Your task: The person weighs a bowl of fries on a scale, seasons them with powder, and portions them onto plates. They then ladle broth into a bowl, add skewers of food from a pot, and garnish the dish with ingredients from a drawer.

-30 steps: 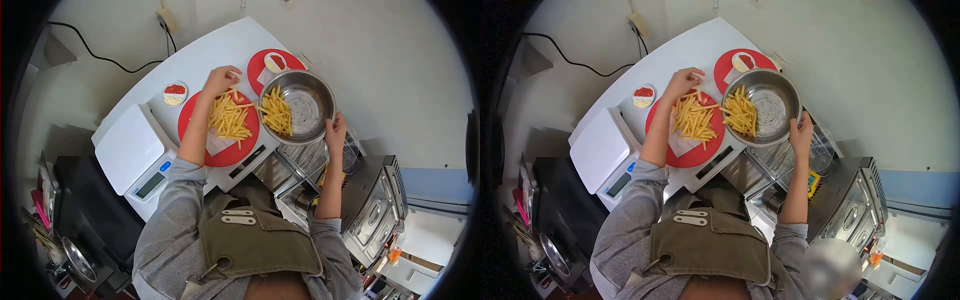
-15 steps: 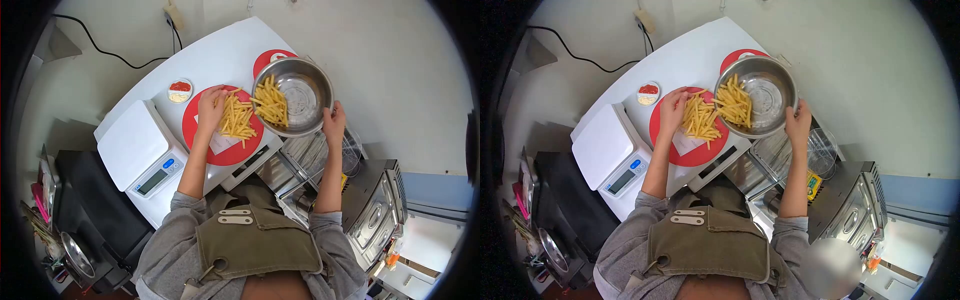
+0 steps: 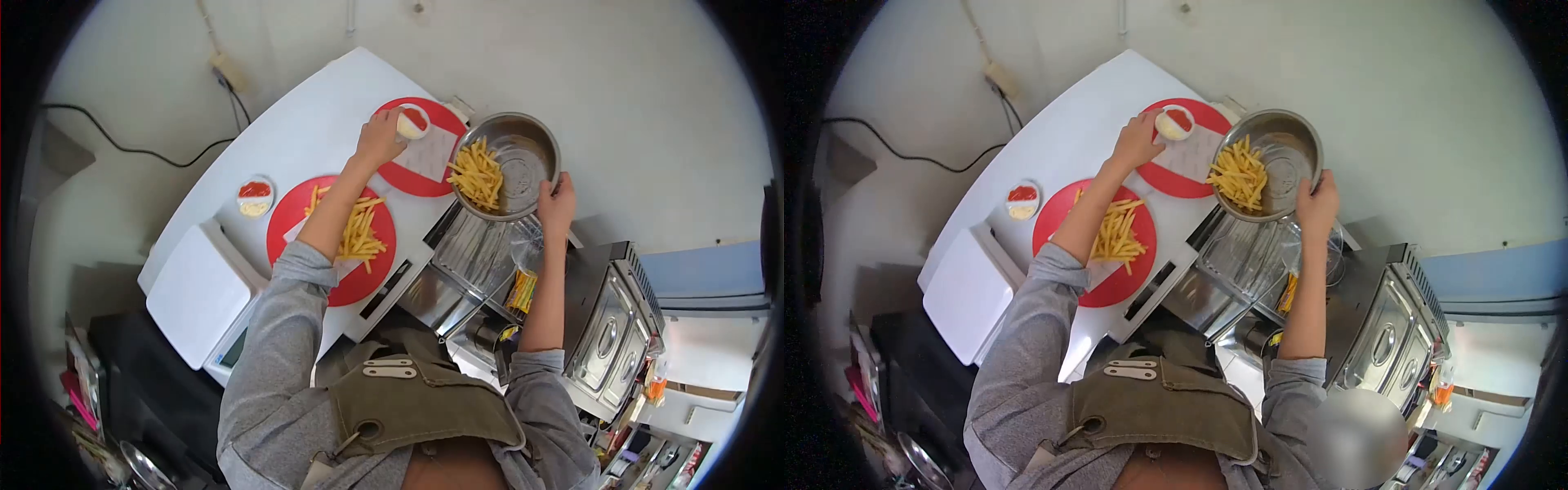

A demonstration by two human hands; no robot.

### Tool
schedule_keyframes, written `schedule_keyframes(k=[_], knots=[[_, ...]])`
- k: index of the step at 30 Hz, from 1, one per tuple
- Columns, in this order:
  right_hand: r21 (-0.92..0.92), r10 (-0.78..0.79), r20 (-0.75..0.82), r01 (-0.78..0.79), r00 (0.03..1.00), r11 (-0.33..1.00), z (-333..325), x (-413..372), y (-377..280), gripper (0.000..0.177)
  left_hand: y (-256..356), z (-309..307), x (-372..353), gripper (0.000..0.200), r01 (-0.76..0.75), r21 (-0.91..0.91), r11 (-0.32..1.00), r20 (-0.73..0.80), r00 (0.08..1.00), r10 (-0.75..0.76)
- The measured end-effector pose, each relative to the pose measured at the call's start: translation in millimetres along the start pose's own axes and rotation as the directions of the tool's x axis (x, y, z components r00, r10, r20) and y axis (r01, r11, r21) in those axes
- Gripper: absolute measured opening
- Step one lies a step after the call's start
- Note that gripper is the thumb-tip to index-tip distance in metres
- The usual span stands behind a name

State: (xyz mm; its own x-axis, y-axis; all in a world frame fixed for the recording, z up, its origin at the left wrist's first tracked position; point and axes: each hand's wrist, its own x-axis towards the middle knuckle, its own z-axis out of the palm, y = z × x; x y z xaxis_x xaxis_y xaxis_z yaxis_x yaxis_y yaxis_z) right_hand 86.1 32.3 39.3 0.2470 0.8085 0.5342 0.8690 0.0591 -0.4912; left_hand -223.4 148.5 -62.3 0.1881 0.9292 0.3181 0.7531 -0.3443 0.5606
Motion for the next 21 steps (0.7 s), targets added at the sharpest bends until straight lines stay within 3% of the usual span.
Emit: schedule_keyframes(k=[1, 4, 5, 9, 13, 16, 21], knots=[[-0.012, -0.001, 0.005, 0.001, 1.000, 1.000, 2, 5, -9, 0.015, -3, 10, 15, 0.083, 0.017, 0.032, 0.999, 0.099, 0.995, -0.020], [-0.083, -0.016, 0.026, 0.018, 1.000, 0.996, 17, 22, -17, 0.015, -6, 36, 38, 0.096, -0.051, 0.133, 0.990, 0.071, 0.997, 0.042], [-0.133, -0.028, 0.054, 0.035, 0.998, 0.990, 23, 28, -18, 0.015, -9, 41, 44, 0.107, -0.095, 0.165, 0.982, 0.127, 0.989, 0.074], [-0.093, -0.102, 0.108, 0.113, 0.989, 0.989, 42, 43, -33, 0.018, -12, 56, 59, 0.113, -0.104, 0.212, 0.972, 0.267, 0.963, 0.044], [-0.121, -0.030, 0.175, 0.052, 0.984, 0.991, 50, 50, -53, 0.018, -15, 62, 66, 0.111, -0.152, 0.149, 0.977, 0.215, 0.969, 0.118], [-0.080, -0.089, 0.200, 0.106, 0.976, 0.991, 56, 51, -61, 0.017, -16, 58, 70, 0.105, -0.159, 0.081, 0.984, 0.250, 0.959, 0.134], [-0.143, -0.100, 0.224, 0.134, 0.969, 0.980, 69, 54, -69, 0.019, -13, 37, 81, 0.102, -0.046, 0.095, 0.994, 0.194, 0.981, 0.027]])
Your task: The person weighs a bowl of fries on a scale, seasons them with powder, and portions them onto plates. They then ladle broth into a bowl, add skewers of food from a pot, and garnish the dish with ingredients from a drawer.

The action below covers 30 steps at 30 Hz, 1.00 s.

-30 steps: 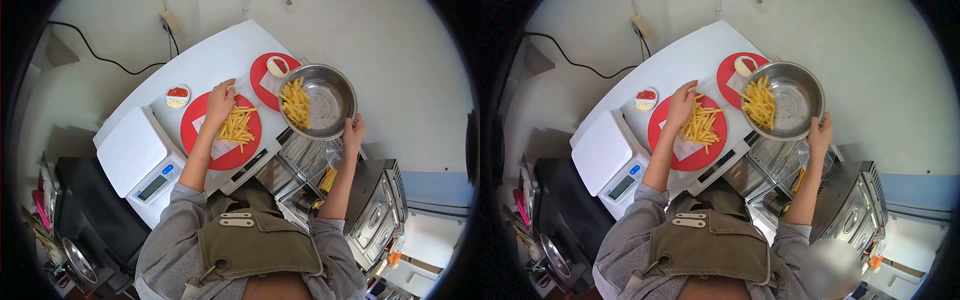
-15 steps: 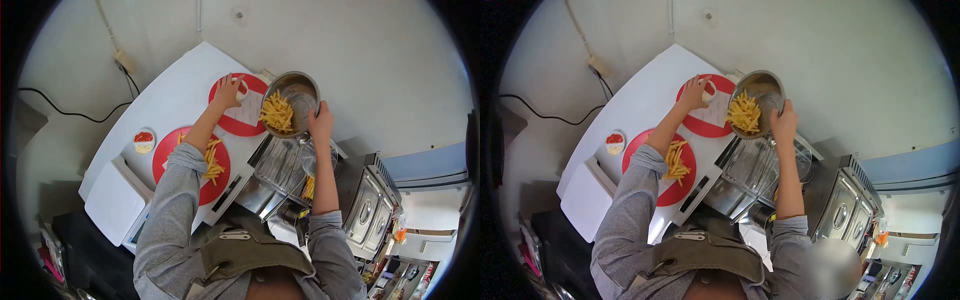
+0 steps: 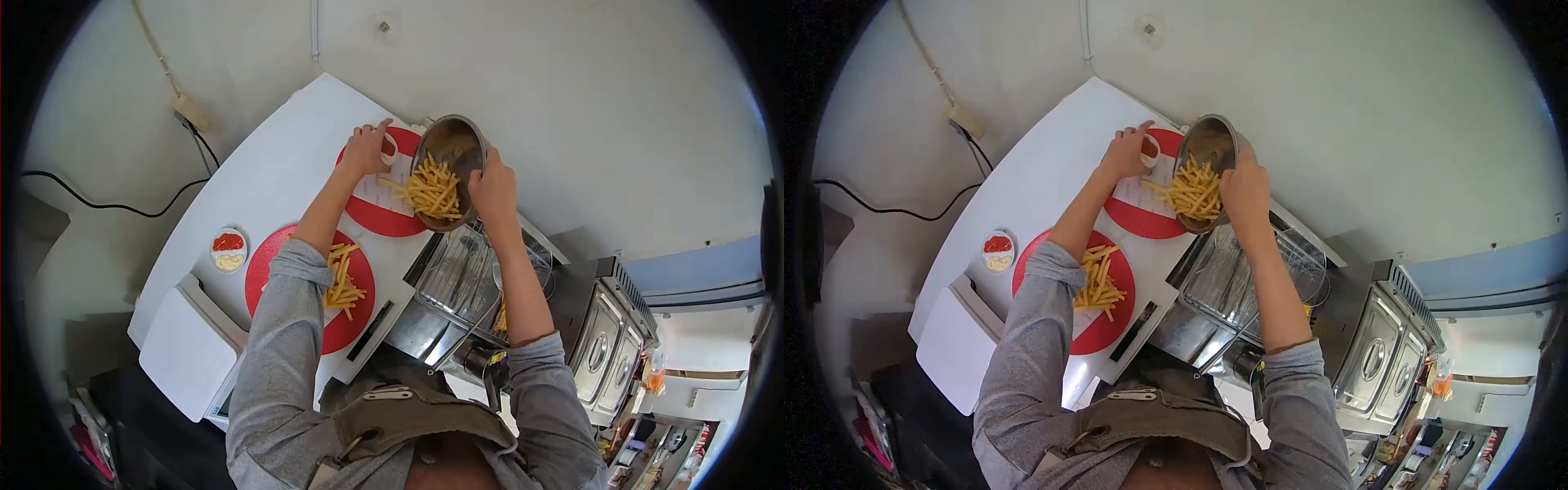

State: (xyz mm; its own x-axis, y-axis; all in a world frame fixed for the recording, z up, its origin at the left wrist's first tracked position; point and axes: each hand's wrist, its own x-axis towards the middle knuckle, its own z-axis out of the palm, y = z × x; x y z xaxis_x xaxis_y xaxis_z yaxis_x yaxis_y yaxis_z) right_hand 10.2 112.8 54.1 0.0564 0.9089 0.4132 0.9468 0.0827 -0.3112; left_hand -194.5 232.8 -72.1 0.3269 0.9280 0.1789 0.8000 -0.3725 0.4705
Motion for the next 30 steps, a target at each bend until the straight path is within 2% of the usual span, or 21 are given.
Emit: schedule_keyframes(k=[4, 6, 13, 16, 18, 30], knots=[[-0.012, -0.029, 0.010, 0.029, 1.000, 0.999, 10, 2, -4, 0.020, -2, -23, -3, 0.099, -0.011, 0.016, 1.000, -0.115, 0.993, 0.013], [-0.056, -0.018, 0.072, 0.022, 0.997, 0.998, 8, 3, -10, 0.017, -4, -30, -7, 0.100, 0.001, 0.043, 0.999, -0.105, 0.994, 0.004], [-0.086, -0.018, 0.050, 0.022, 0.999, 0.996, 8, -1, -8, 0.019, -22, -20, -27, 0.101, 0.007, 0.189, 0.982, -0.023, 1.000, -0.002], [-0.033, 0.012, 0.071, -0.009, 0.997, 0.999, 5, -1, -10, 0.020, -23, -11, -32, 0.097, -0.015, 0.165, 0.986, -0.066, 0.997, 0.026], [-0.095, -0.015, 0.081, 0.023, 0.997, 0.995, 7, -1, -10, 0.021, -20, -7, -33, 0.095, -0.036, 0.142, 0.989, -0.083, 0.995, 0.048], [-0.102, -0.086, 0.065, 0.093, 0.994, 0.990, 6, 0, -23, 0.016, -19, 4, -26, 0.096, -0.028, 0.159, 0.987, -0.139, 0.989, 0.050]])
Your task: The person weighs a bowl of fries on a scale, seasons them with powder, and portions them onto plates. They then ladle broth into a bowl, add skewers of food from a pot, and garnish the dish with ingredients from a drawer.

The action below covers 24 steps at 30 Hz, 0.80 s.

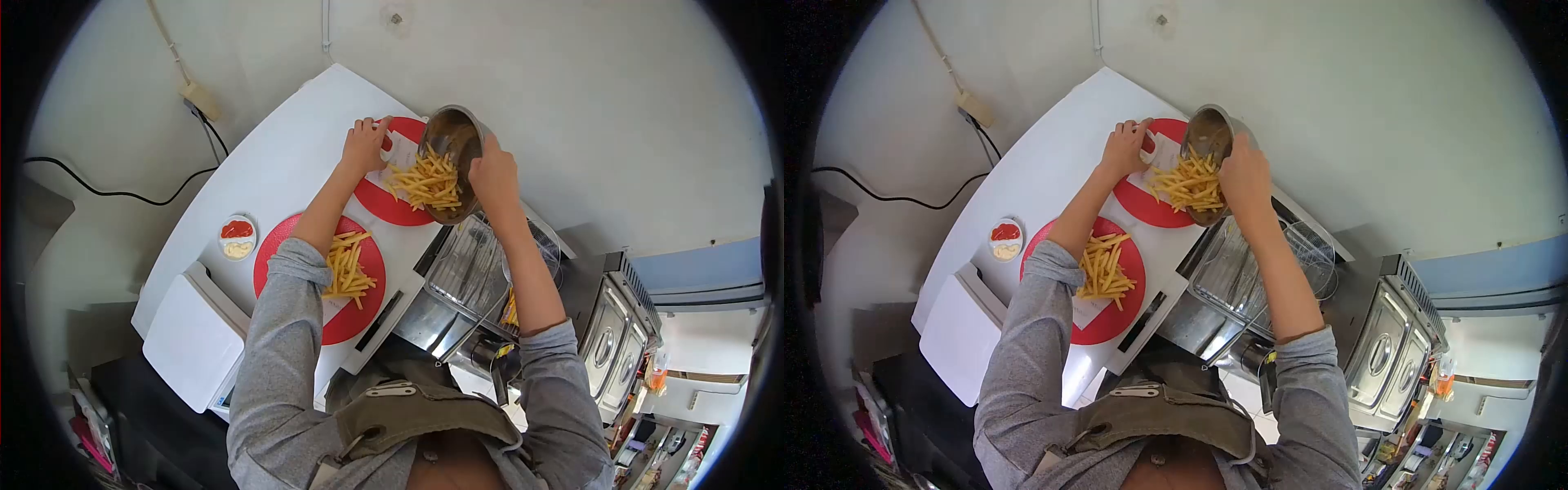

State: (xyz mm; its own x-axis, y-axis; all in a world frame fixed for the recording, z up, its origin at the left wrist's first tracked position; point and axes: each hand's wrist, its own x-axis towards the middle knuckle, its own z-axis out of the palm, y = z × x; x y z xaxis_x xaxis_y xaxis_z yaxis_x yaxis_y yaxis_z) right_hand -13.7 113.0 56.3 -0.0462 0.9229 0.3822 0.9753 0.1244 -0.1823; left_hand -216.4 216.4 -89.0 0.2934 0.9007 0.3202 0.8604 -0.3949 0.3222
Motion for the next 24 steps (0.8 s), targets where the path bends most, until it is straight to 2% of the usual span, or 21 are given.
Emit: schedule_keyframes(k=[13, 15, 22, 24], knots=[[0.007, -0.007, 0.053, 0.007, 0.999, 1.000, 0, 3, 1, 0.016, 1, -3, 3, 0.098, 0.025, -0.009, 1.000, 0.073, 0.997, -0.024], [-0.045, -0.061, 0.013, 0.062, 0.998, 0.997, 4, 2, 1, 0.015, 1, -1, 3, 0.098, 0.025, -0.012, 1.000, 0.078, 0.997, -0.024], [-0.051, -0.011, 0.056, 0.014, 0.998, 0.999, -3, 3, 8, 0.016, 1, -5, 4, 0.096, 0.042, -0.038, 0.998, 0.052, 0.998, -0.040], [-0.051, -0.015, 0.006, 0.015, 1.000, 0.999, -5, 4, 18, 0.019, 2, -8, 3, 0.095, 0.055, -0.062, 0.997, 0.060, 0.997, -0.051]])
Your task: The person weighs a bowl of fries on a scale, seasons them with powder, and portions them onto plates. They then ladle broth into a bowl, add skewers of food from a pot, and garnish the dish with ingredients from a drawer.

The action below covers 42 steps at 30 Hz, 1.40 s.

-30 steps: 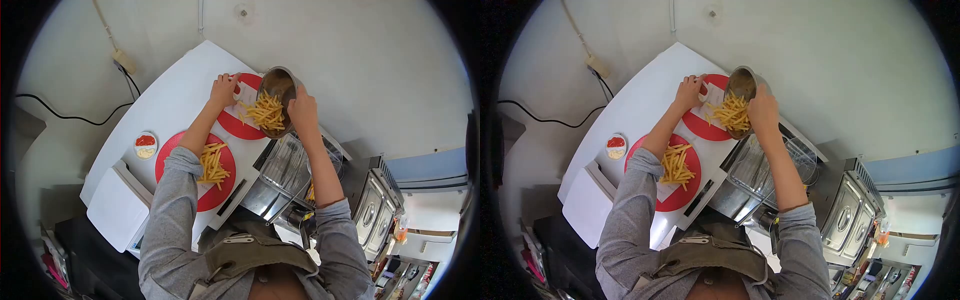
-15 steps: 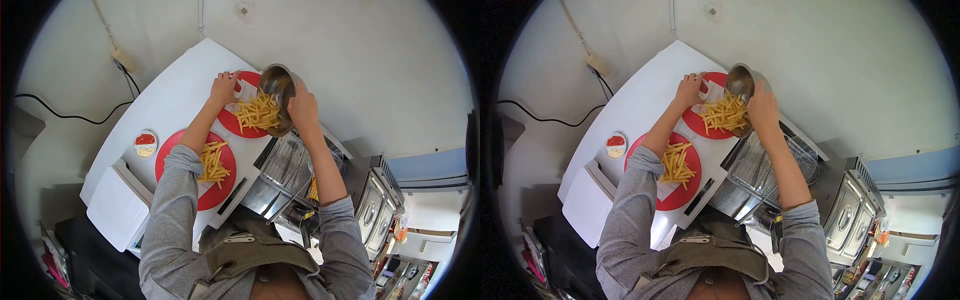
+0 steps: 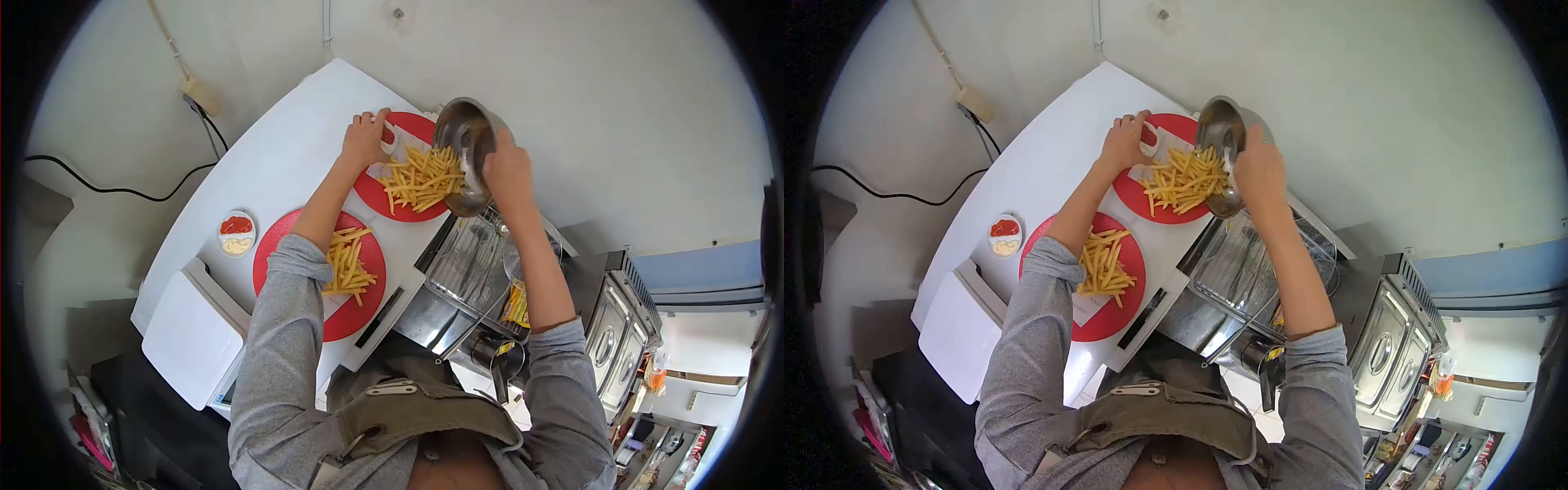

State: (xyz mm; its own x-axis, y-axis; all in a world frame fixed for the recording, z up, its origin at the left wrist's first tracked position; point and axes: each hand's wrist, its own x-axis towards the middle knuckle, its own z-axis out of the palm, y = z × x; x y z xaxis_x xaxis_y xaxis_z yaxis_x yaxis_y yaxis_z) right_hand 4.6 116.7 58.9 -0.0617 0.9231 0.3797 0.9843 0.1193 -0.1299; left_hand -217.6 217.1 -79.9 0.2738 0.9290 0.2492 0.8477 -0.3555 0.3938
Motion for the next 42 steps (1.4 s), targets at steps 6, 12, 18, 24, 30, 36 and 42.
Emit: schedule_keyframes(k=[6, 12, 18, 24, 30, 36, 42], knots=[[0.080, 0.054, -0.055, -0.049, 0.997, 0.996, -14, -6, 31, 0.018, 3, -9, 5, 0.090, 0.033, -0.087, 0.996, -0.039, 0.999, -0.037], [0.111, 0.122, -0.053, -0.115, 0.991, 0.987, -31, -10, 32, 0.017, 9, -8, 10, 0.091, 0.015, -0.098, 0.995, -0.047, 0.999, -0.019], [0.134, 0.178, -0.090, -0.165, 0.980, 0.977, -44, -6, 39, 0.017, 7, -9, 9, 0.092, 0.027, -0.156, 0.987, -0.102, 0.994, -0.043], [0.165, 0.065, -0.047, -0.056, 0.997, 0.985, -35, -9, 22, 0.018, 4, -16, 4, 0.092, 0.107, -0.226, 0.968, -0.142, 0.980, -0.141], [0.169, 0.006, -0.040, 0.001, 0.999, 0.986, -28, -4, 4, 0.017, 2, -14, 1, 0.091, 0.073, -0.194, 0.978, -0.170, 0.980, -0.106], [0.126, -0.041, -0.064, 0.049, 0.997, 0.991, -28, -3, 3, 0.016, 6, -14, -3, 0.092, 0.084, -0.148, 0.985, -0.136, 0.985, -0.104], [0.165, 0.030, -0.045, -0.022, 0.999, 0.986, -31, -4, 9, 0.020, 10, -11, -3, 0.090, 0.077, -0.147, 0.986, -0.127, 0.987, -0.096]])
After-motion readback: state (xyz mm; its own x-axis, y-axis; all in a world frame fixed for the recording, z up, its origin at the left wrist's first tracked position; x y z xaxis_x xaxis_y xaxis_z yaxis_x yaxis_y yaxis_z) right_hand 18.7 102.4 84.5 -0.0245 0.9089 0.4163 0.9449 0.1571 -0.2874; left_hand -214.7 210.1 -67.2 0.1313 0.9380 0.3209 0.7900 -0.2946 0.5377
